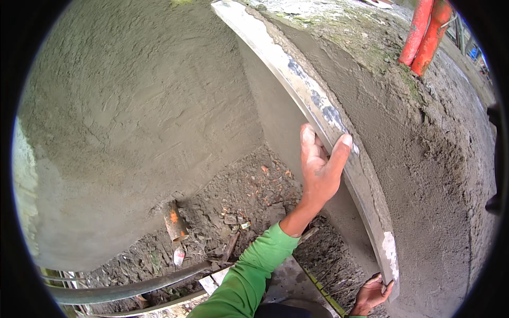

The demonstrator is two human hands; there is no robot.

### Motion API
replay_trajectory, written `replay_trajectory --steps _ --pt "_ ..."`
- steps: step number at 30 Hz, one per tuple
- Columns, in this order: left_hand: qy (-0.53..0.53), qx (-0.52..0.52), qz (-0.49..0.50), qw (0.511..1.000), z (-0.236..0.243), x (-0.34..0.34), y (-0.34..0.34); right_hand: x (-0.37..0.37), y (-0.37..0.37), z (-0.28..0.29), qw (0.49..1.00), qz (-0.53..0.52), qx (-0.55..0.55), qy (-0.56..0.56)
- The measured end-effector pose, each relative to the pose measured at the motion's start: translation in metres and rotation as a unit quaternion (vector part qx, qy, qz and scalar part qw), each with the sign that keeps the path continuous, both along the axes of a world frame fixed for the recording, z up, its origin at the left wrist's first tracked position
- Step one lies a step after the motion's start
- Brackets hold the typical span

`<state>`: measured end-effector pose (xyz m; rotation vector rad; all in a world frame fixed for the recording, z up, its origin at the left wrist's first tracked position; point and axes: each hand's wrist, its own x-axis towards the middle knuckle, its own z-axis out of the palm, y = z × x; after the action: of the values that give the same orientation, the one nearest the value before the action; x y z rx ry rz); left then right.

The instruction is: The person applies and smooths wet cement onto a vertical wall using a trowel and a long straightedge. They repeatedly scoop cement from a bucket, spread it on the wall, and level the surface with the straightedge.

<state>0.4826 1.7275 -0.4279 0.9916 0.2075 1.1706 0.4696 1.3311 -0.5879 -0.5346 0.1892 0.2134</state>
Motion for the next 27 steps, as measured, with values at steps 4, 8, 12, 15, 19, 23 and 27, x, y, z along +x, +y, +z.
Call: replay_trajectory --steps 4,8,12,15,19,23,27 --pt "-0.004 -0.014 0.017 1.000 -0.004 0.003 0.003 0.000 -0.001 0.004 1.000 0.007 0.011 -0.006" --pt "0.029 -0.138 0.049 0.989 -0.038 0.006 0.000 -0.001 -0.008 0.012 0.999 0.028 -0.008 -0.036" --pt "0.096 -0.154 0.056 0.982 -0.088 0.006 0.004 -0.002 -0.012 0.020 0.997 -0.034 -0.064 0.023" --pt "0.146 -0.152 0.021 0.977 -0.101 0.000 -0.001 -0.001 -0.024 0.004 0.993 -0.034 -0.086 0.078" --pt "0.150 -0.166 0.014 0.974 -0.111 -0.010 -0.012 -0.006 -0.033 -0.011 0.987 -0.050 -0.104 0.112" --pt "0.029 -0.090 -0.023 0.995 -0.060 -0.019 -0.022 -0.011 -0.031 -0.001 0.995 -0.043 -0.063 0.058" --pt "0.015 -0.017 0.003 1.000 -0.015 0.002 -0.013 -0.006 -0.002 0.020 0.998 -0.025 -0.022 0.051"
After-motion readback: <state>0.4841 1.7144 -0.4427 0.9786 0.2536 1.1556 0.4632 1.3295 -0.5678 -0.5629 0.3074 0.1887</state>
